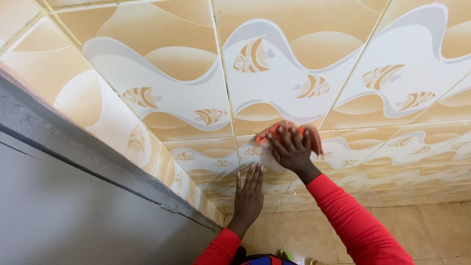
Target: The person wipes a tiled wall with a red cloth, then switches to a yellow cloth to continue wiping the same area. The person uses both hands to scrub the surface in a repetitive motion.
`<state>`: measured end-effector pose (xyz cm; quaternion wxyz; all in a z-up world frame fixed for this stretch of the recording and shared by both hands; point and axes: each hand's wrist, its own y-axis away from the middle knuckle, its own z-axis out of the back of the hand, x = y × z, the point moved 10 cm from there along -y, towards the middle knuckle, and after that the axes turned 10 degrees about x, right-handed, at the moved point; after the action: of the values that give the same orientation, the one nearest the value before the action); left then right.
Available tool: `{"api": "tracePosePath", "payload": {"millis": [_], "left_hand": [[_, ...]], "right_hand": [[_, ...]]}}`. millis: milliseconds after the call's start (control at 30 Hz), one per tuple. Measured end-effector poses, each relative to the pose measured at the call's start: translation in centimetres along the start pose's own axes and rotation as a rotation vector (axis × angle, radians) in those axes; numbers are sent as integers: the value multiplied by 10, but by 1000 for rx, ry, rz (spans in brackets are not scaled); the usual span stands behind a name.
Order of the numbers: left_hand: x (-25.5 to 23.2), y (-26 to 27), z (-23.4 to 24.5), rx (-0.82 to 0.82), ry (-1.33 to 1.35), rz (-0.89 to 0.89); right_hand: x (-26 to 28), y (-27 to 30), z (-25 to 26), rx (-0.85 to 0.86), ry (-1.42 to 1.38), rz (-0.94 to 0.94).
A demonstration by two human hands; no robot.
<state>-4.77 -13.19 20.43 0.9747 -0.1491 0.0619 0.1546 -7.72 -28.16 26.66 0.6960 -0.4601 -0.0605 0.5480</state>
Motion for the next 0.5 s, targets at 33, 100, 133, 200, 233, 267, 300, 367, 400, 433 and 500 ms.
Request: {"api": "tracePosePath", "payload": {"millis": [33,100,133,200,233,267,300,367,400,433,500], "left_hand": [[4,0,-1,-5,2,12],[11,-2,-2,-25,-7,26],[14,-3,-1,-39,-18,29],[12,0,-5,-13,-54,26],[12,1,-6,15,-89,30],[9,-2,-8,42,-123,33],[5,-4,-4,6,-63,9],[-2,-8,4,-64,58,-45],[-2,-13,4,-63,70,-60],[-4,-15,2,-55,90,-74],[-10,-20,4,-119,100,-115]], "right_hand": [[18,28,-19,38,-37,99],[60,93,-63,282,-159,331],[78,124,-90,492,-242,461],[89,184,-116,845,-426,479],[89,194,-116,856,-556,434],[87,201,-112,863,-687,387],[88,205,-108,864,-819,329],[91,194,-96,695,-710,349],[92,183,-91,611,-652,357],[96,168,-94,590,-558,357],[102,123,-89,495,-368,336]]}}
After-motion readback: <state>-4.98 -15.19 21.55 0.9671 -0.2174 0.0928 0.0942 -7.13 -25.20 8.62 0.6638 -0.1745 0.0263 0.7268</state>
